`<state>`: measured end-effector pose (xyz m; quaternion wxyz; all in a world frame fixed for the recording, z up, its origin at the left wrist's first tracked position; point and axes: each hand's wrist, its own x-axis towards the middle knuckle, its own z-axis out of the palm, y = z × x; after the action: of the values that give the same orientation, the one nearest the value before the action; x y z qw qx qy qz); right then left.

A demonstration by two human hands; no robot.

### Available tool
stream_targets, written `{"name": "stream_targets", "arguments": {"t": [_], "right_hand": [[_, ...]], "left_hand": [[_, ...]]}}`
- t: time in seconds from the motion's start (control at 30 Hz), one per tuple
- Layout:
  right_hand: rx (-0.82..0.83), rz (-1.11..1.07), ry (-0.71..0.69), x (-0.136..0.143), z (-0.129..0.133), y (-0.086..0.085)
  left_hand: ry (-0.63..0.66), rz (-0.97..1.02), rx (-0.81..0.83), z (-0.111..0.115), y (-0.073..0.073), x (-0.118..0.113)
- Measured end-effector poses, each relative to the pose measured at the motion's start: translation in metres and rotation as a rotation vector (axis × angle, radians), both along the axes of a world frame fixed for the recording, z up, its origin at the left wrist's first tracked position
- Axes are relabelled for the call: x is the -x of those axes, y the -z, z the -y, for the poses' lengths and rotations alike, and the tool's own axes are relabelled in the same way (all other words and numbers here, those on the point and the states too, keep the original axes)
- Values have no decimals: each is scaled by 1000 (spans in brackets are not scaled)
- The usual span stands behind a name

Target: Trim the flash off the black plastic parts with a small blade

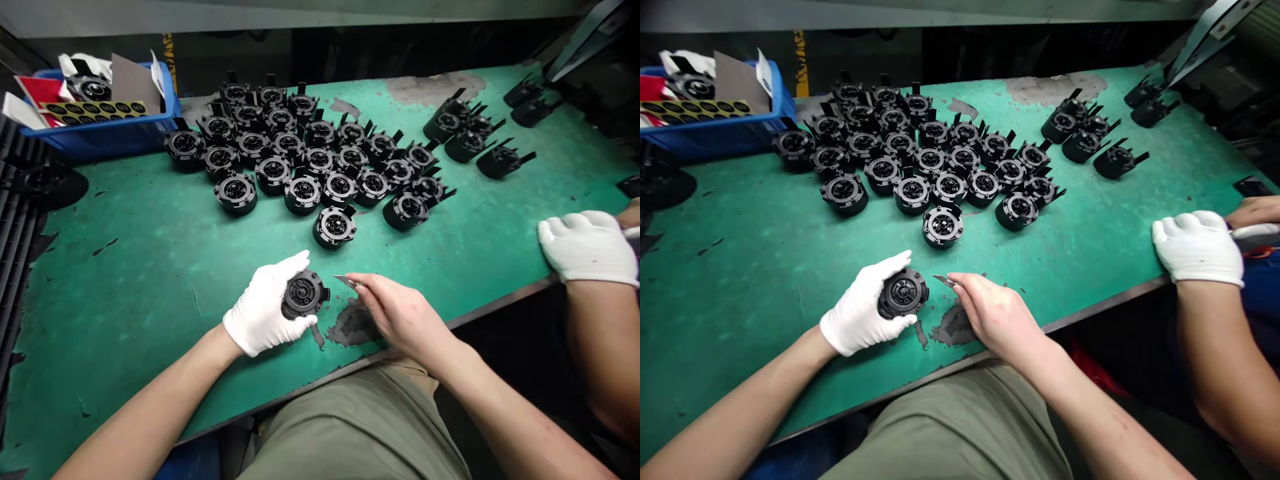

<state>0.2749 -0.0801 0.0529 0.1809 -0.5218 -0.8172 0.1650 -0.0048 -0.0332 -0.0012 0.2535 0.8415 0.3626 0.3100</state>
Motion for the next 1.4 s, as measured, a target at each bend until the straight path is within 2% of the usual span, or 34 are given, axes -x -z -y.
{"name": "stream_targets", "arguments": {"t": [0.1,0.2,0.5,1.0,1.4], "right_hand": [[44,85,-168,-8,-19,-2],[0,222,-328,-9,-33,-3],[75,402,-577,-5,-73,-12],[109,591,-841,6,-103,-27],[50,611,-987,12,-123,-30]], "left_hand": [[53,-14,33,0,-2,3],[65,-32,53,1,-3,4],[69,-35,62,0,-5,4],[57,-5,64,-2,-6,0],[65,10,65,-5,-4,0]]}}
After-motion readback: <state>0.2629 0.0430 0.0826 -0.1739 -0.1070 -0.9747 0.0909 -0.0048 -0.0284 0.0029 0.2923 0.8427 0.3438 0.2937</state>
